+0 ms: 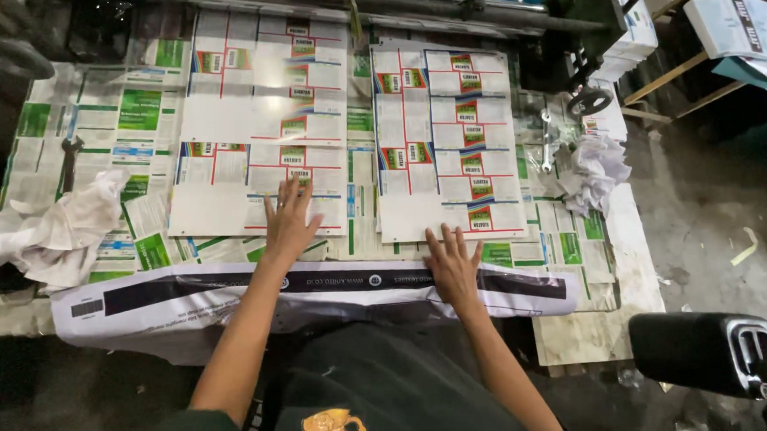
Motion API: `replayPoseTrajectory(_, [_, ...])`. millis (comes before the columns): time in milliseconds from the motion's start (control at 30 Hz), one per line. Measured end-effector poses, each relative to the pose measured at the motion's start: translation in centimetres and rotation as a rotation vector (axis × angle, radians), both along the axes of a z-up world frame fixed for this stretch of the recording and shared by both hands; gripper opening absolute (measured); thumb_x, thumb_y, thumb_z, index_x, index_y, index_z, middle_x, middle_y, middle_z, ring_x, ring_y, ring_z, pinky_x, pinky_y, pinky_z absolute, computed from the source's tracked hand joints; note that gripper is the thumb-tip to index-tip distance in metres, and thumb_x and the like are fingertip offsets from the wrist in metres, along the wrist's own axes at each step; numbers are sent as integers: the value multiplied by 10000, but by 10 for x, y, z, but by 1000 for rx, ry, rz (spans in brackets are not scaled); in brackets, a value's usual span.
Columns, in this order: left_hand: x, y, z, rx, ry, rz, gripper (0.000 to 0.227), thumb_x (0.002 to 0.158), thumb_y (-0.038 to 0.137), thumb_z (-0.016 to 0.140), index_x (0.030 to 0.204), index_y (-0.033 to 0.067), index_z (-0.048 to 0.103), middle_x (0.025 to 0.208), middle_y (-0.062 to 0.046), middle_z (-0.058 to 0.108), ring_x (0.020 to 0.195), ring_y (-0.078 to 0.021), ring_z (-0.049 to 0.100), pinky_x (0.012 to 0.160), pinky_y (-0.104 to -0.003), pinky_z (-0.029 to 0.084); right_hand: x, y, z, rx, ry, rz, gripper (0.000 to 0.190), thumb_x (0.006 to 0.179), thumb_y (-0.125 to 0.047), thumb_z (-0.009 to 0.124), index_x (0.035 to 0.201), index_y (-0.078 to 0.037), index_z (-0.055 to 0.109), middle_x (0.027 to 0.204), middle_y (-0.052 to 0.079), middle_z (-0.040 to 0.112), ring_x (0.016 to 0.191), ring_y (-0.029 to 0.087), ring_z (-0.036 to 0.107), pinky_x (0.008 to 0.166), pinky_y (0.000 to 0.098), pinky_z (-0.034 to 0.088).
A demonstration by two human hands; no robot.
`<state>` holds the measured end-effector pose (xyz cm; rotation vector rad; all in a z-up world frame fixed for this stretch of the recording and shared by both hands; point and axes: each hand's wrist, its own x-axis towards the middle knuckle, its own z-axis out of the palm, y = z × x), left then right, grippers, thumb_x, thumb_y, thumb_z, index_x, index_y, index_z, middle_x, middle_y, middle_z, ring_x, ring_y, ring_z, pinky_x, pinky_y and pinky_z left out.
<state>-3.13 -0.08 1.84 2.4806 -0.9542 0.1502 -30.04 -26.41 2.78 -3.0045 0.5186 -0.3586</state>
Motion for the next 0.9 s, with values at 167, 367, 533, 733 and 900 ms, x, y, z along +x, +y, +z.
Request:
replayPoseTrajectory(167, [-29, 42, 20, 94, 189, -57, 878, 731, 431, 852, 1479, 156, 487, 1630, -100, 318, 1495, -354, 290, 1171, -638, 242, 3, -4, -7, 37, 101, -13, 685, 955, -519, 563, 1583, -359, 340, 1687, 77, 234, 1526, 458, 191, 1106, 798, 79])
replayPoseTrajectory(367, [-10, 52, 7, 23, 38, -133, 523, 785, 219, 790, 1294, 168, 680, 1451, -50, 618, 1380, -234, 538, 1084, -483, 453, 37, -21, -12, 40, 138, 0, 732, 977, -609, 512, 1622, -375, 255, 1720, 68, 185, 1554, 466, 132, 1108, 819, 61])
replayPoseTrajectory(533, [10, 60, -3, -39, -51, -230, 387, 834, 133, 717, 1219, 164, 696, 1314, -94, 706, 1263, -278, 651, 987, -415, 540, 76, -40, -21, 26, 180, 3, 747, 962, -682, 461, 1616, -401, 233, 1716, 59, 157, 1543, 469, 105, 1108, 815, 28])
replayPoseTrajectory(733, [-11, 47, 3, -45, -162, -172, 431, 926, 35, 581, 1355, 38, 624, 1320, -154, 685, 1231, -323, 643, 1017, -458, 521, 105, -60, -28, 30, 114, 17, 754, 964, -708, 420, 1627, -403, 230, 1728, 60, 153, 1555, 474, 89, 1092, 837, 11])
replayPoseTrajectory(900, [-30, 37, 9, -30, -304, -64, 442, 897, 127, 595, 1331, 47, 625, 1382, -110, 655, 1298, -318, 582, 1058, -482, 456, 130, -73, -17, 55, 139, 25, 792, 963, -723, 411, 1639, -382, 179, 1726, 92, 112, 1556, 476, 61, 1084, 845, -4])
